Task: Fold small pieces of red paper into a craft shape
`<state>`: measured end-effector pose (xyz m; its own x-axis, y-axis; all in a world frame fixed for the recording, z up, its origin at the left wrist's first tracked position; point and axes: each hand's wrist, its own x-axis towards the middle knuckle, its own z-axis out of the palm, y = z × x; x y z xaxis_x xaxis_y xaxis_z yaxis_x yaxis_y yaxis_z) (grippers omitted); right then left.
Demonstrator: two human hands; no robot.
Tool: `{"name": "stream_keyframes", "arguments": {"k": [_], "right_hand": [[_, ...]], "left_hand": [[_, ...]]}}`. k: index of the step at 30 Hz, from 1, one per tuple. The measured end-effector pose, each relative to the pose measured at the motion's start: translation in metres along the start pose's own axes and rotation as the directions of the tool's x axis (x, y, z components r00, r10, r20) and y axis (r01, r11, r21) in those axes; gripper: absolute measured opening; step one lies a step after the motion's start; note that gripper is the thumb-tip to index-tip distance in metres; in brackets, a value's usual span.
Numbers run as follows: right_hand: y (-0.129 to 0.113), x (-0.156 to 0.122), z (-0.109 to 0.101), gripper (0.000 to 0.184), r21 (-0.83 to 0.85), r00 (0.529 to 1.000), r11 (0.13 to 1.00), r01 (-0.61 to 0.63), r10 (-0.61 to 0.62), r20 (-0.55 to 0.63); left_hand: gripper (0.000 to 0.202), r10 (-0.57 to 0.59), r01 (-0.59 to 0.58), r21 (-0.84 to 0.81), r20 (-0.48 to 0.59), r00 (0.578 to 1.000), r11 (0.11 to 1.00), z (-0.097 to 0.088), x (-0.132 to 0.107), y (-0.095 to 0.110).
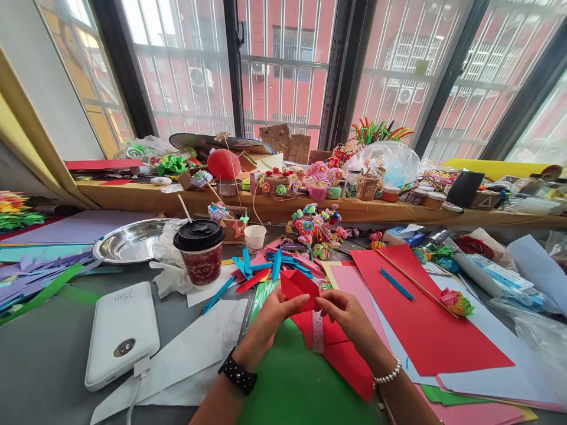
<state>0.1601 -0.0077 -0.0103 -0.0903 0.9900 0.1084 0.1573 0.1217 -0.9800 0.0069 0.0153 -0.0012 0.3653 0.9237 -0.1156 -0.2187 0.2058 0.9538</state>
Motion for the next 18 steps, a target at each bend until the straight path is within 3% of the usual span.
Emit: {"name": "stream_keyframes", "arguments": {"k": [3, 7, 18], "right_hand": [[-0.004, -0.001, -0.007, 0.019, 0.0, 0.997, 1.0, -0.017, 0.017, 0.075], [-0.009, -0.002, -0.013, 0.018, -0.005, 0.99, 1.0, -0.029, 0.03, 0.141], [0.005, 0.003, -0.012, 0.02, 0.026, 1.0, 1.0, -0.013, 0.014, -0.026]], "left_hand": [[0.03, 0.026, -0.027, -0.048, -0.019, 0.999, 0.998, -0.012, 0.001, 0.012], [0.028, -0.04, 0.043, 0.048, -0.058, 0.998, 0.998, -0.026, 0.006, 0.016], [0.026, -0.021, 0.041, 0.208, -0.1, 0.995, 0.977, -0.019, 0.009, 0.004]]}}
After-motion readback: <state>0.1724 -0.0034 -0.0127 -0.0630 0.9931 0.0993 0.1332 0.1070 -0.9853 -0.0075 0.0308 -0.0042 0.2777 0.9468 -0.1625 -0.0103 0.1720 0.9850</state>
